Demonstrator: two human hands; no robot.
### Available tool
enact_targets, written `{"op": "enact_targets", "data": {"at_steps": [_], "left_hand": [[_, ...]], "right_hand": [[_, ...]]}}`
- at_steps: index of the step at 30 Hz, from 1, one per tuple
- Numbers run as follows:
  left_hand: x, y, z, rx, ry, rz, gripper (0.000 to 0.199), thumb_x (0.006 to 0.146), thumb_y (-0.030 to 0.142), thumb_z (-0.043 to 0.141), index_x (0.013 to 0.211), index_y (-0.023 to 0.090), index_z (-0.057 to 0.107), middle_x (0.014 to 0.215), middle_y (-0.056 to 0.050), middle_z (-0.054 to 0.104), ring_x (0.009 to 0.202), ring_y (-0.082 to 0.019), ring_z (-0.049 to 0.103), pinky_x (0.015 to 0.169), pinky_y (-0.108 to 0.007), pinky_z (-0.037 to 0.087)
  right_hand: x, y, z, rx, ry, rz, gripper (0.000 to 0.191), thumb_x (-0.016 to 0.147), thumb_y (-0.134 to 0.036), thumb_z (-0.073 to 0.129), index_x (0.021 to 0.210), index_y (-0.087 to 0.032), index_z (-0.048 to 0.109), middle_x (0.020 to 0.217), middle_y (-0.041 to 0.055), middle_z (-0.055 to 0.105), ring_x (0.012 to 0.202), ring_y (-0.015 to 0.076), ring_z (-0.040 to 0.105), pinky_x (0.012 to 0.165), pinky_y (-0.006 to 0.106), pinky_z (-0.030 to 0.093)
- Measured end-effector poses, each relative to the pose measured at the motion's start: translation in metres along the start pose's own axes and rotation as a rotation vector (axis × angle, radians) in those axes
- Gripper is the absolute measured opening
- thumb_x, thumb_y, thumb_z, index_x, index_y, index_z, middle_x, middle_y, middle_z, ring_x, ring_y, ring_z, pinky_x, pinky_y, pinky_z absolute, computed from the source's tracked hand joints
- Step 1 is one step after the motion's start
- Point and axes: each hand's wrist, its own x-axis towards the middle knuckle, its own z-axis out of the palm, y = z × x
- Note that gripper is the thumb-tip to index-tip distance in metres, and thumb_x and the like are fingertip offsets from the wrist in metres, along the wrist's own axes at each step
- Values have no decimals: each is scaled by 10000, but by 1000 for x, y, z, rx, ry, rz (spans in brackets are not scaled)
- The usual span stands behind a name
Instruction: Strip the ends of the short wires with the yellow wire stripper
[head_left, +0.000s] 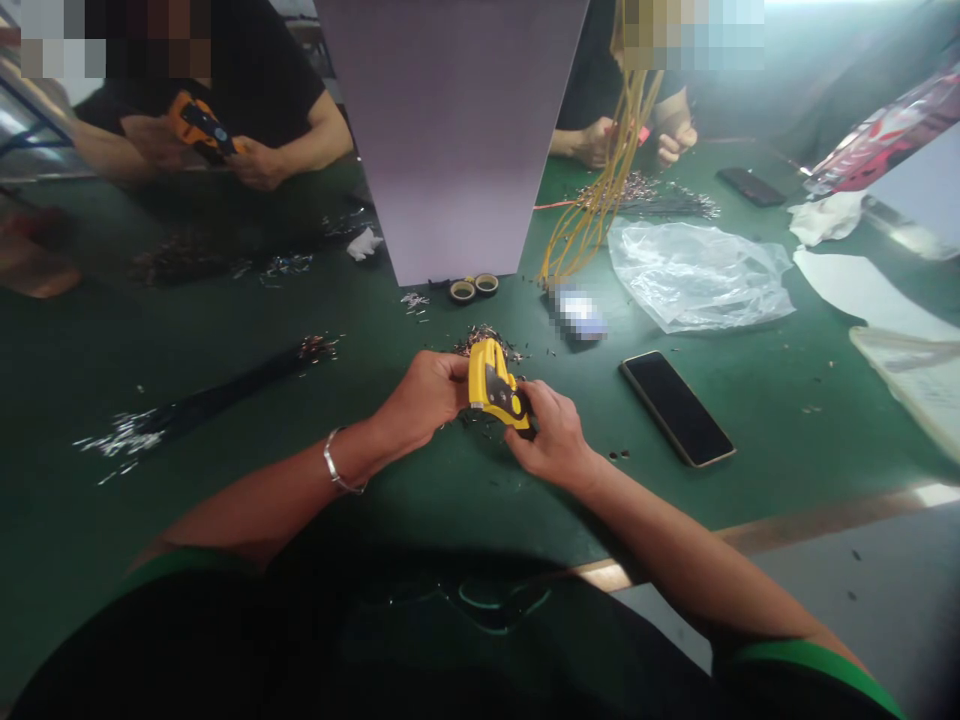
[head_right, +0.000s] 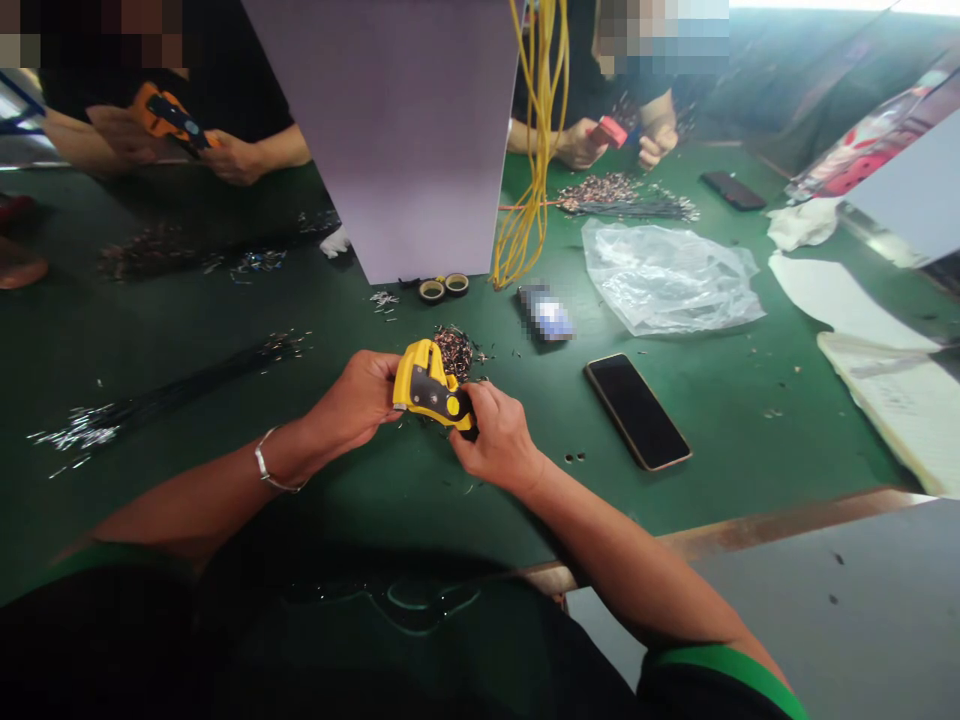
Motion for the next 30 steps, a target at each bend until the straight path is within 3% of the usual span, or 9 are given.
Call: {"op": "enact_targets", "data": {"at_steps": [9,17,25,30], "left_hand": [[2,0,-2,8,27,-120,189,596,258,687,477,162,575,450,55,405,435,-24,261,420,-228,162],[7,0,-4,-23,33,-216,131,560,154,658,489,164,549,435,74,385,392,-7,214,391,-232,104],[7,3,-2,-22,35,-238,158,618,36,549,522,162,551,404,70,388,363,-17,254,385,-227,106],[5,8,-3,31,20,-251,132,690,70,581,590,152,608,436,46,477,357,-31,320,383,-224,190]], "right_hand": [[-1,1,1,-24,-41,-1,283,727,-198,518,1007,-182,482,760,56,618,638,212,582,588,323,462],[-3,2,6,58,-123,131,203,717,-209,517,917,-199,489,671,16,573,577,184,539,575,294,410],[2,-3,8,156,-168,313,127,687,-240,516,803,-218,471,587,-23,511,505,142,453,534,264,356],[6,-4,6,203,-150,389,102,671,-237,501,763,-219,460,595,-22,519,508,132,444,533,257,348]]}}
